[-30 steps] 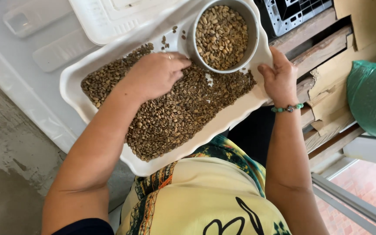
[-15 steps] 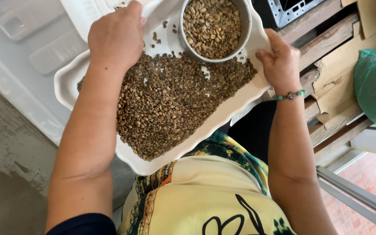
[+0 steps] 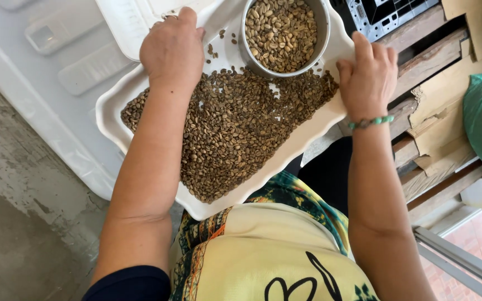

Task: Manually sorting green coffee beans to remove defects and placing them in a bowl

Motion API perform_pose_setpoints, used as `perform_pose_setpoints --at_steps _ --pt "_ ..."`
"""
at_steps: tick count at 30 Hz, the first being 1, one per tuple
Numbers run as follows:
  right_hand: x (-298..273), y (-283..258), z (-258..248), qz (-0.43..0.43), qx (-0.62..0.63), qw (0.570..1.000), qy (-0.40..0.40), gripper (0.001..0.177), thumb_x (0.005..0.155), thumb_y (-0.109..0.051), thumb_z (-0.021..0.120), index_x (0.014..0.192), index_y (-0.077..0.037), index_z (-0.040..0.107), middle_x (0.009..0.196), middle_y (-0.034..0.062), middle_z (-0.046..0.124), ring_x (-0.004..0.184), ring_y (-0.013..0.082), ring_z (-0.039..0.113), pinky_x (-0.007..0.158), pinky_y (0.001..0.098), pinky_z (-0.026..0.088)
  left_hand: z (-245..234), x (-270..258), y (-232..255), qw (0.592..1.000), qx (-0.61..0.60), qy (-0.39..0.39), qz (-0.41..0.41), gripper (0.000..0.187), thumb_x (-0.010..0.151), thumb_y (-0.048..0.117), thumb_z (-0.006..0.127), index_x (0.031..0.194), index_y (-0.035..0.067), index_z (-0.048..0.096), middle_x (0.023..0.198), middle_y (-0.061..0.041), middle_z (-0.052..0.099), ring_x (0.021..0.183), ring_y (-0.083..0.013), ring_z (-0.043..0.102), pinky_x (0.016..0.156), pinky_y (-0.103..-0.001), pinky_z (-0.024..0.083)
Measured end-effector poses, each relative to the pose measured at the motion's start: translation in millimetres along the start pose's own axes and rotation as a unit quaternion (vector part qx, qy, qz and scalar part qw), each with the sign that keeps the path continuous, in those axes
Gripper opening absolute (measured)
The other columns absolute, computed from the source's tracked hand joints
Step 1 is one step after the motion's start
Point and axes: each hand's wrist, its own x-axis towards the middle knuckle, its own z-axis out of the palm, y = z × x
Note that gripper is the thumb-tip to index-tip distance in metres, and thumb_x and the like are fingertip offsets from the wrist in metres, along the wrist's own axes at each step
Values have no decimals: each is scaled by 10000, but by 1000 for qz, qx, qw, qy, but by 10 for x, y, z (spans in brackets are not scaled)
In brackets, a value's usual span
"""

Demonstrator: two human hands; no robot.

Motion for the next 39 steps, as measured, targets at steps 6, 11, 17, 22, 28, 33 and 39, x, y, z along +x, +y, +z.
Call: perform_pose_setpoints --at_steps 6,11,17,22,28,33,39 --pt "-396 -715 -347 -175 278 939 100 278 942 194 556 1043 -1 726 1021 141 693 968 278 683 910 399 605 165 58 -26 999 -6 26 -28 283 977 381 745 1021 120 644 763 -62 694 674 -322 657 420 -462 501" --pt "-302 -1623 -715 -80 252 919 -293 575 930 -308 715 1442 -146 510 1374 176 467 1246 341 437 1035 519 474 188 20 -15 999 13 39 -18 286 989 393 729 1072 128 662 715 -32 656 618 -265 626 414 -415 492" --pt "-569 -1676 -534 -245 269 896 -255 440 859 46 627 1275 -95 654 1341 193 577 1208 369 555 905 480 603 226 41 -43 997 38 57 -20 289 953 396 766 1073 152 669 738 -45 692 641 -302 664 387 -444 500" --pt "-573 -1273 -474 -245 302 898 -205 190 970 74 633 1074 -12 766 1149 186 736 1099 319 715 924 345 671 256 29 -75 994 67 89 -3 536 953 466 801 1331 165 566 633 17 584 505 -187 534 343 -346 413" --pt "-472 -897 -386 -137 418 885 -150 285 846 203 620 1019 19 753 1070 159 707 983 295 710 916 363 622 335 44 -106 994 63 94 1 413 915 423 811 1168 151 631 724 -38 686 600 -273 644 387 -421 491" --pt "-448 -810 -396 10 466 870 -164 211 897 80 715 1068 -39 746 1022 104 709 858 182 683 723 281 613 247 15 -95 993 67 92 14 401 918 406 816 1160 137 643 715 -38 692 597 -269 651 398 -414 486" --pt "-394 -769 -485 107 500 829 -224 146 938 -23 734 1061 -102 749 932 13 748 812 83 701 692 223 586 338 26 -152 990 86 105 33 395 915 418 833 1092 130 628 747 -54 693 634 -295 660 445 -432 504"
